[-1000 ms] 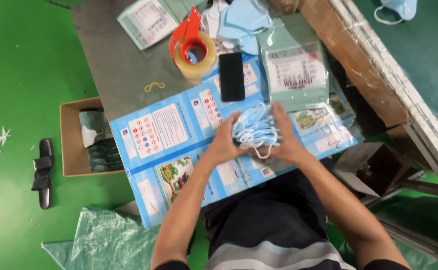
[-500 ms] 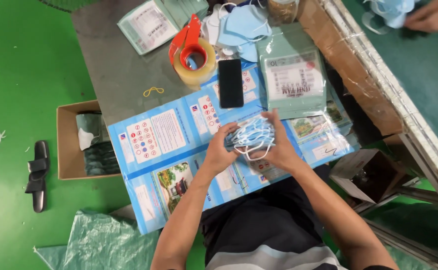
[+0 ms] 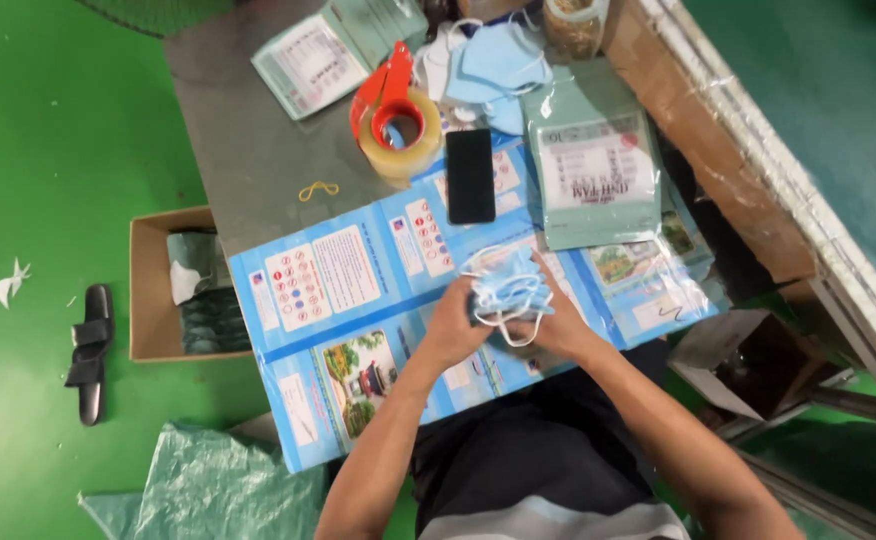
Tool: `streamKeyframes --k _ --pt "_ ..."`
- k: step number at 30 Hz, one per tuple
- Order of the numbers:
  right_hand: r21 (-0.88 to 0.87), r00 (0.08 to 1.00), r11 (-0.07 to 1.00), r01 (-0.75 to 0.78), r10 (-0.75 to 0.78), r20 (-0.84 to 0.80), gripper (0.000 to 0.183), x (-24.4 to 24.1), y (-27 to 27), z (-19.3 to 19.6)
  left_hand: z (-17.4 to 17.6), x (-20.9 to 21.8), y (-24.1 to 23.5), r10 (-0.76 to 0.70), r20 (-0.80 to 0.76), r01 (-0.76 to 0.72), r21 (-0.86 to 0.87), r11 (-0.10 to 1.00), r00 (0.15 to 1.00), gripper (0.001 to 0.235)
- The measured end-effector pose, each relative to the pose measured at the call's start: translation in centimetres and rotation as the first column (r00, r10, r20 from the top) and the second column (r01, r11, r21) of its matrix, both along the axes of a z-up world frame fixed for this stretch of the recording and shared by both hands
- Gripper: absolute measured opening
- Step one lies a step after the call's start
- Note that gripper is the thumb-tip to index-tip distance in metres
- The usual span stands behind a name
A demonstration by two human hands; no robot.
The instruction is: The person picks up face masks from a conveyor belt, gathers them into a stack, and slides the stack into a plastic pouch by hand.
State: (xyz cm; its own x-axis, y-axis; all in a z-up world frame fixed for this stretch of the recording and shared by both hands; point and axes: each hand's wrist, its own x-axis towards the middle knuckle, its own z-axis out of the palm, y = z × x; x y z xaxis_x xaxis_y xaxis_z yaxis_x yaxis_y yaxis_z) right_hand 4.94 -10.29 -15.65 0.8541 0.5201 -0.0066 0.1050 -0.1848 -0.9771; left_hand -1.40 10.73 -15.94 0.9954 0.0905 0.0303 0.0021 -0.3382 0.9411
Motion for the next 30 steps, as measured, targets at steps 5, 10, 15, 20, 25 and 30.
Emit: streamKeyframes --k 5,10,15,20,25,30 --pt "0.150 0.990 0.979 0.142 -0.142 -0.009 0.069 0.3 -0.7 -2.3 4.7 0.3 -1.6 0.060 0.174 0.048 -0.556 0.830 0.983 0.079" --pt "0.360 0.825 0.815 0.454 -0.232 -0.515 0.066 -2.0 0.5 1.8 7.3 0.5 -4.0 0.117 0.131 -0.060 -0.378 0.924 0.984 0.060" --pt "0.527 0.860 0.848 0.064 0.221 -0.460 0.092 -3.3 -0.1 3.8 15.0 0.6 0.9 0.271 0.131 -0.277 0.035 0.960 0.954 0.048" --pt "0.401 0.795 0.869 -0.288 0.451 -0.405 0.094 -4.1 0.6 4.1 15.6 1.7 1.8 0.369 -0.130 -0.381 -0.089 0.920 0.920 0.046" --pt "0.284 0.952 0.958 0.040 0.049 -0.302 0.066 -2.4 0.2 2.0 6.8 0.4 -1.7 0.374 0.017 -0.371 -0.085 0.925 0.927 0.049" --pt "0.276 0.897 0.862 0.424 -0.359 -0.256 0.075 -1.0 -0.8 6.6 8.1 -0.1 -1.7 0.331 0.046 -0.325 -0.110 0.939 0.942 0.069"
